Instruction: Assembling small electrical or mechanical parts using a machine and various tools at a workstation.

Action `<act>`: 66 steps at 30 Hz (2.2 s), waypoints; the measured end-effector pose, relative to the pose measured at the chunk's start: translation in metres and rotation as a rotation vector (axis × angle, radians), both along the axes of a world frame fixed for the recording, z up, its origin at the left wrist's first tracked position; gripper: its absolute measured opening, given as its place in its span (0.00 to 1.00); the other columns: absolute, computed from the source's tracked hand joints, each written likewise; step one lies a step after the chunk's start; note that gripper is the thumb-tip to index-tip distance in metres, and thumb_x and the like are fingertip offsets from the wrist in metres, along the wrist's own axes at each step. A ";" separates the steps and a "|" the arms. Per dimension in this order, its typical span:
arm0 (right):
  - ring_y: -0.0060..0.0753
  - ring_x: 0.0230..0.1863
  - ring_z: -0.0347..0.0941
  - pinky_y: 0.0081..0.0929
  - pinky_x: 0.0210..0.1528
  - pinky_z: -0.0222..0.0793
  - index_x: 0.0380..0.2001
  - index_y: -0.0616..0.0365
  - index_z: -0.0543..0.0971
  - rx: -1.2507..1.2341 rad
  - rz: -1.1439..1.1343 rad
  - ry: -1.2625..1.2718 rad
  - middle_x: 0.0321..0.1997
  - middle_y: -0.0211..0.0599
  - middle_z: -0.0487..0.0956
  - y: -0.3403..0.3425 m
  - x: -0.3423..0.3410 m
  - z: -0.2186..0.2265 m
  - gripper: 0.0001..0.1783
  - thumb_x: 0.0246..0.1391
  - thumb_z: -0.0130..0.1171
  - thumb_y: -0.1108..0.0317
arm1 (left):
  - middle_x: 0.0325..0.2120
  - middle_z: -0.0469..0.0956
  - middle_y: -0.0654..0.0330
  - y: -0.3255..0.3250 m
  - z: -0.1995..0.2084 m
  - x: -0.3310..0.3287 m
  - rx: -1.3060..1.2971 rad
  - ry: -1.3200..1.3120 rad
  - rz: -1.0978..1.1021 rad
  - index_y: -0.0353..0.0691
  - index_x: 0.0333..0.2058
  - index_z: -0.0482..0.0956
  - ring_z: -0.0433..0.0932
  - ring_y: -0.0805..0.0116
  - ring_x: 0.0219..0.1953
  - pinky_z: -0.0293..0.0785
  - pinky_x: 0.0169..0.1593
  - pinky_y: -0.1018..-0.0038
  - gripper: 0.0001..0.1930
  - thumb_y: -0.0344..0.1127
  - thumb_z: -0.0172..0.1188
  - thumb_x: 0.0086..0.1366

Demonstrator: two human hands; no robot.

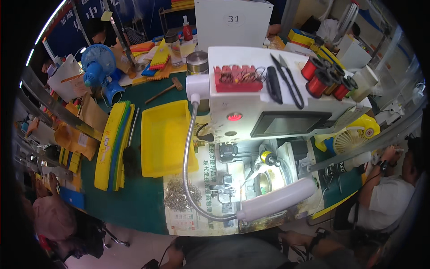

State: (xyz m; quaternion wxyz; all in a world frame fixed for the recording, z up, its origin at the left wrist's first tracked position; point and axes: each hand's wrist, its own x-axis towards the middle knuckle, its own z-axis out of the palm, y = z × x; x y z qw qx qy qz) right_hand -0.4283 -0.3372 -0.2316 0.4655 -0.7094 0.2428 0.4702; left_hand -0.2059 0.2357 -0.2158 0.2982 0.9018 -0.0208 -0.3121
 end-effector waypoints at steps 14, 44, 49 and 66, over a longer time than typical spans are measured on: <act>0.41 0.23 0.79 0.37 0.28 0.73 0.32 0.68 0.82 -0.301 -0.175 -0.002 0.25 0.46 0.80 0.011 0.028 0.022 0.41 0.61 0.51 0.32 | 0.28 0.81 0.51 -0.032 0.027 0.023 -0.190 -0.005 0.223 0.28 0.53 0.76 0.83 0.63 0.26 0.78 0.28 0.67 0.23 0.32 0.62 0.60; 0.22 0.30 0.72 0.25 0.35 0.70 0.49 0.62 0.72 0.224 -0.377 -1.257 0.29 0.31 0.77 0.173 0.259 0.228 0.17 0.62 0.62 0.64 | 0.32 0.83 0.51 -0.185 0.244 0.160 -0.404 -0.823 -0.521 0.36 0.44 0.84 0.83 0.58 0.33 0.78 0.38 0.70 0.14 0.33 0.67 0.61; 0.20 0.31 0.70 0.23 0.37 0.69 0.50 0.63 0.72 0.269 -0.437 -1.266 0.31 0.30 0.76 0.173 0.274 0.213 0.17 0.64 0.60 0.64 | 0.33 0.85 0.52 -0.192 0.232 0.167 -0.463 -0.793 -0.462 0.35 0.44 0.84 0.84 0.64 0.32 0.78 0.38 0.72 0.13 0.35 0.66 0.63; 0.15 0.26 0.66 0.21 0.28 0.64 0.40 0.63 0.73 0.192 -0.882 -1.522 0.26 0.28 0.75 0.175 0.338 0.205 0.10 0.68 0.55 0.66 | 0.24 0.76 0.47 -0.253 0.168 0.213 -0.259 -1.201 -0.659 0.35 0.32 0.82 0.76 0.45 0.29 0.69 0.32 0.58 0.14 0.39 0.57 0.72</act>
